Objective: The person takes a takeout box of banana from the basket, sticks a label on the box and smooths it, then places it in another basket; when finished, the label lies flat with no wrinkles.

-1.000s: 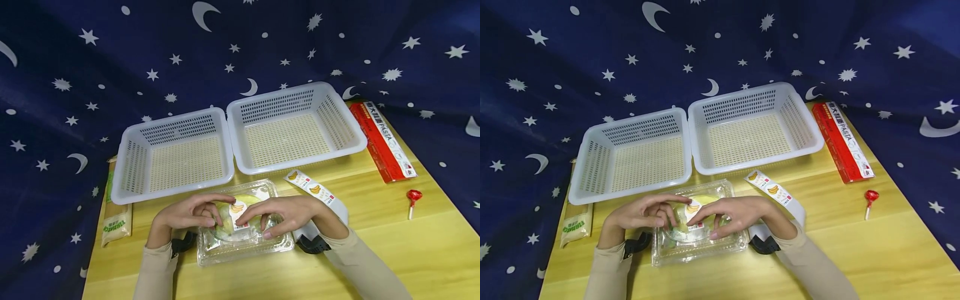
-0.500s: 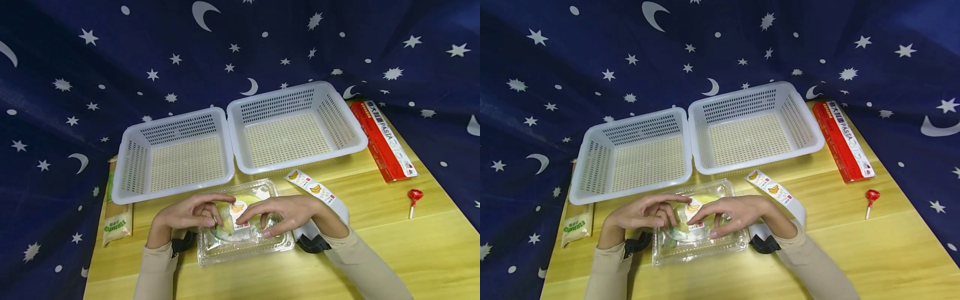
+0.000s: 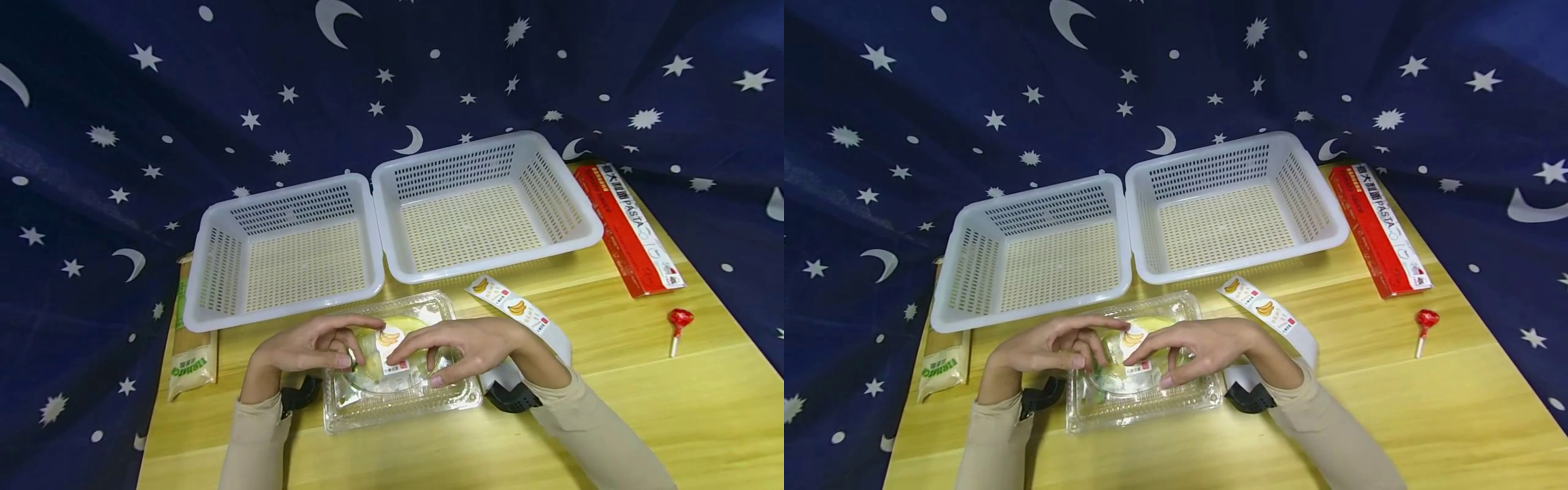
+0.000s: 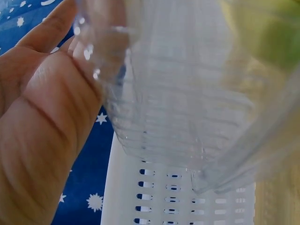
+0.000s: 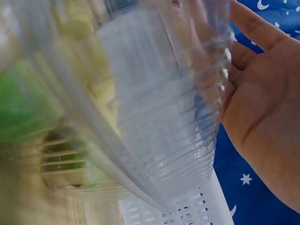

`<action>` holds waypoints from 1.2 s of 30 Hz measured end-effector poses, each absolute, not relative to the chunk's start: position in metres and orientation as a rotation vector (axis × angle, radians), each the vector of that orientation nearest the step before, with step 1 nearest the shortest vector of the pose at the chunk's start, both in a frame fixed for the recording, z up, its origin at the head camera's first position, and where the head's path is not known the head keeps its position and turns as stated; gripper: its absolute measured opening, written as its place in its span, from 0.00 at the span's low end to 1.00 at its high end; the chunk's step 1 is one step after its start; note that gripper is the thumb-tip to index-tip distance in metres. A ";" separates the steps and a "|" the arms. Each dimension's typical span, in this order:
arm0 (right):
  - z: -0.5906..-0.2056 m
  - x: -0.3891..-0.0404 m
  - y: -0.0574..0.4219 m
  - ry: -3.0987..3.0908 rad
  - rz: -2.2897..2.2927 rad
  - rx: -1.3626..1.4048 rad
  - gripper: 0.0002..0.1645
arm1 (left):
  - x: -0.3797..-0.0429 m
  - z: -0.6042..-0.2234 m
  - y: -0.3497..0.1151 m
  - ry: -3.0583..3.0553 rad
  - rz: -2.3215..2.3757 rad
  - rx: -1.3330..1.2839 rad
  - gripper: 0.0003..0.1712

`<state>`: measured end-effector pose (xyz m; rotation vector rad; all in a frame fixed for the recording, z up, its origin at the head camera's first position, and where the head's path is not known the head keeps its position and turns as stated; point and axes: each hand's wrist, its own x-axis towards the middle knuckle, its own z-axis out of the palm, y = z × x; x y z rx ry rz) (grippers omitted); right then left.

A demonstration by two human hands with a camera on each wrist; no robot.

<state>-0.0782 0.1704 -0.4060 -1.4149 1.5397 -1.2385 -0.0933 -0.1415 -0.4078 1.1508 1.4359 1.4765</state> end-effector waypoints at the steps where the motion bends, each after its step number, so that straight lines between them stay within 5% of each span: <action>1: -0.406 -0.078 0.170 1.541 -1.239 -1.417 0.31 | -0.093 -0.408 -0.142 1.433 1.477 1.156 0.35; 36: -0.396 -0.089 0.190 1.656 -1.378 -1.541 0.30 | -0.092 -0.396 -0.202 2.121 1.233 0.960 0.29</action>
